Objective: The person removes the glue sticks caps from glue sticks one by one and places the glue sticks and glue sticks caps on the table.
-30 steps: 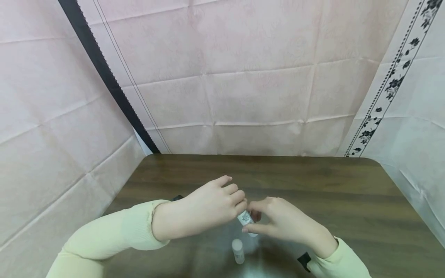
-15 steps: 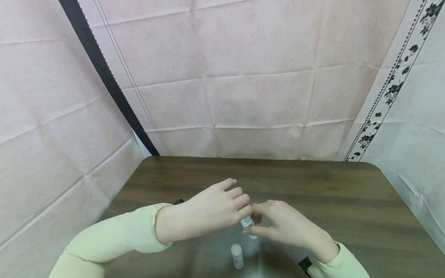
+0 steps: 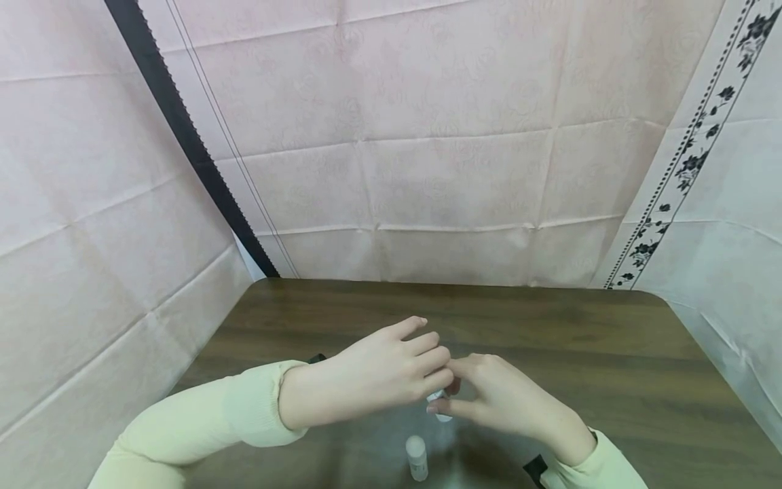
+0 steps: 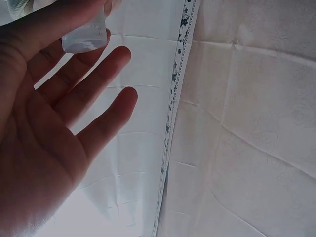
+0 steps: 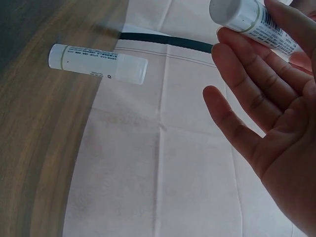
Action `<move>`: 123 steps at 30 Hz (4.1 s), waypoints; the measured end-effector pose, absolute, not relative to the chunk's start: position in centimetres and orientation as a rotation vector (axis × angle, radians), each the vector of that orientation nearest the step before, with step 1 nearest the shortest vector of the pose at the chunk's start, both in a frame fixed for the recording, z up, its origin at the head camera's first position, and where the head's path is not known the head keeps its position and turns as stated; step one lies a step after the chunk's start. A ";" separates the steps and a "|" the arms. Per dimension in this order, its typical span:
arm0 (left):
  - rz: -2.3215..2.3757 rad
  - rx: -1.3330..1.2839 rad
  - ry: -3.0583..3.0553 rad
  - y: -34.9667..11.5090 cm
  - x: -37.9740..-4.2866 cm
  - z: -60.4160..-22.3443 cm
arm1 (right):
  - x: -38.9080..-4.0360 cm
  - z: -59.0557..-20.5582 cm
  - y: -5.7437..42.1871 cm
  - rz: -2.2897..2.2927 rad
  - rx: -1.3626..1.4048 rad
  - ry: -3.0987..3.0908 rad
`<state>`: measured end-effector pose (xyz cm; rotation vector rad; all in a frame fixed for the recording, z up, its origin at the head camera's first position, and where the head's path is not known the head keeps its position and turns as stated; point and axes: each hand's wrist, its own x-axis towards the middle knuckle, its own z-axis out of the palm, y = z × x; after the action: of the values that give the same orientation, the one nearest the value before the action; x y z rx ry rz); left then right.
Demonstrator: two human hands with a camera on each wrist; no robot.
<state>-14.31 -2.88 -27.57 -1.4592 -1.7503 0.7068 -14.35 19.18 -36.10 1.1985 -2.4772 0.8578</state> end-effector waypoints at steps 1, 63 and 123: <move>0.713 -1.459 -1.751 -2.9 -14.3 -27.6 | -14.3 -36.1 19.1 0.863 1.203 -2.479; 0.408 -1.376 -2.015 -7.9 -17.9 -23.2 | -14.2 -36.7 19.9 0.987 1.278 -2.436; -0.737 -0.615 -3.059 -27.7 -19.7 -41.7 | -13.2 -36.2 23.0 0.933 0.972 -2.504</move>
<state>-19.67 -27.68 -41.65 -0.6145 -3.0592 -0.7374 -13.22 22.99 -36.18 0.9722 -2.5035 0.9326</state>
